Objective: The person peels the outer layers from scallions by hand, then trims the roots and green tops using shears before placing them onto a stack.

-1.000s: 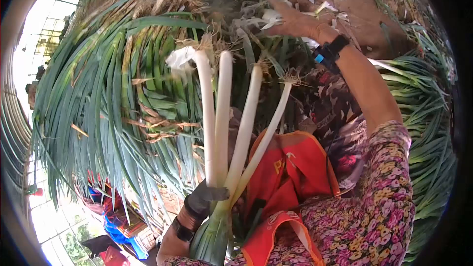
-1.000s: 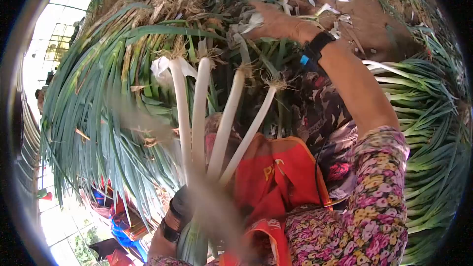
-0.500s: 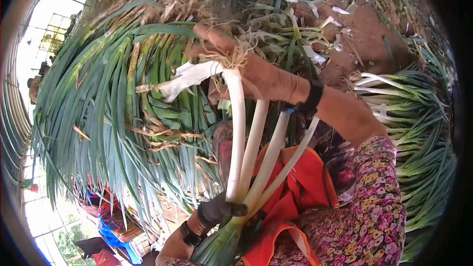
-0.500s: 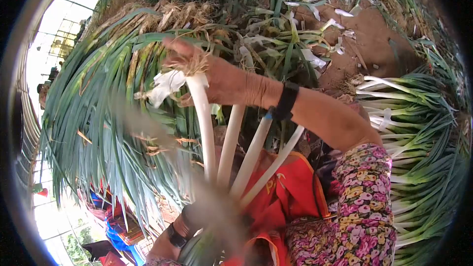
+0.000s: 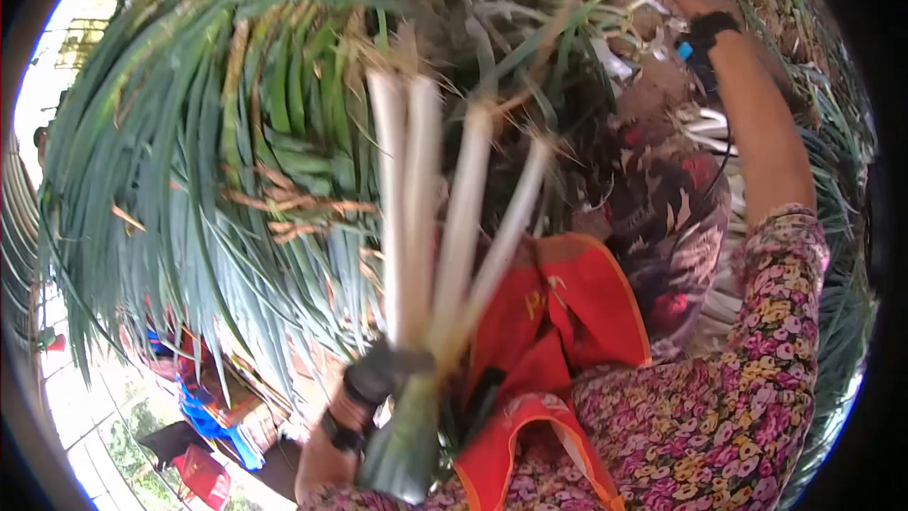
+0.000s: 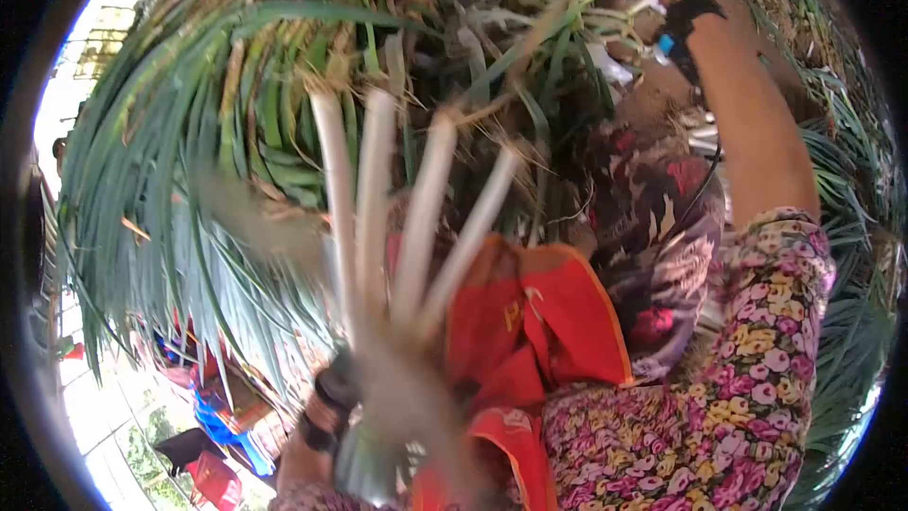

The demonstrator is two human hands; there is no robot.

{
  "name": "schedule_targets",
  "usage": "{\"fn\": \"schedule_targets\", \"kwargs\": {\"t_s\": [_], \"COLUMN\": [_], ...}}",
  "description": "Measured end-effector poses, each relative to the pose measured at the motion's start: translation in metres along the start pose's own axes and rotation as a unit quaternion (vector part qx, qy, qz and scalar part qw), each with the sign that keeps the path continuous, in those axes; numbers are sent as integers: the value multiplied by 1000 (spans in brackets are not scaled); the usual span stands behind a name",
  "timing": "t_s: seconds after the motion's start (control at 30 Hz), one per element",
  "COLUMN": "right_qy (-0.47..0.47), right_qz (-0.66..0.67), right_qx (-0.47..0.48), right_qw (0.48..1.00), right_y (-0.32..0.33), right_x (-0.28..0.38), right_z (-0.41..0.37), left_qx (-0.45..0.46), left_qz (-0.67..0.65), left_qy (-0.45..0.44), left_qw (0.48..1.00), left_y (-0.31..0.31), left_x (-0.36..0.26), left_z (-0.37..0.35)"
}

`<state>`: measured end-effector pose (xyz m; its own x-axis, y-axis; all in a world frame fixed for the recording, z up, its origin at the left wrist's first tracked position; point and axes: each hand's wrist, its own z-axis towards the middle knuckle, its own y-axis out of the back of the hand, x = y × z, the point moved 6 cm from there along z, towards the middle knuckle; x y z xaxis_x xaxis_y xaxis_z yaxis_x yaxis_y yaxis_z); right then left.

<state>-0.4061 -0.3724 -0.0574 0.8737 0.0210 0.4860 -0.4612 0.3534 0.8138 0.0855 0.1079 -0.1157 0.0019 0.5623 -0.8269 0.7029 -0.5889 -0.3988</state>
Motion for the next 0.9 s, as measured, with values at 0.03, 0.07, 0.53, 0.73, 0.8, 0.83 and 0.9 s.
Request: {"fn": "schedule_targets", "kwargs": {"t_s": [0.03,0.07,0.53,0.73,0.8,0.83,0.9], "right_qy": [62,71,686,708,656,616,522], "right_qz": [-6,-92,57,-73,-87,-97,-128], "right_qx": [89,100,67,6,8,1,-43], "right_qw": [994,988,722,703,750,782,842], "right_y": [12,20,46,15,22,44,112], "right_x": [28,50,275,291,281,269,227], "right_z": [-38,-66,-331,-325,-291,-266,-208], "left_qx": [-142,-124,-124,-337,-426,-469,-529], "left_qz": [-290,-343,439,269,214,198,178], "left_qy": [207,139,194,174,131,105,78], "left_qw": [924,921,869,885,869,854,826], "left_y": [-3,4,25,77,96,105,112], "left_x": [-34,-46,-43,-77,-99,-111,-135], "left_z": [10,19,24,17,-8,-24,-58]}}
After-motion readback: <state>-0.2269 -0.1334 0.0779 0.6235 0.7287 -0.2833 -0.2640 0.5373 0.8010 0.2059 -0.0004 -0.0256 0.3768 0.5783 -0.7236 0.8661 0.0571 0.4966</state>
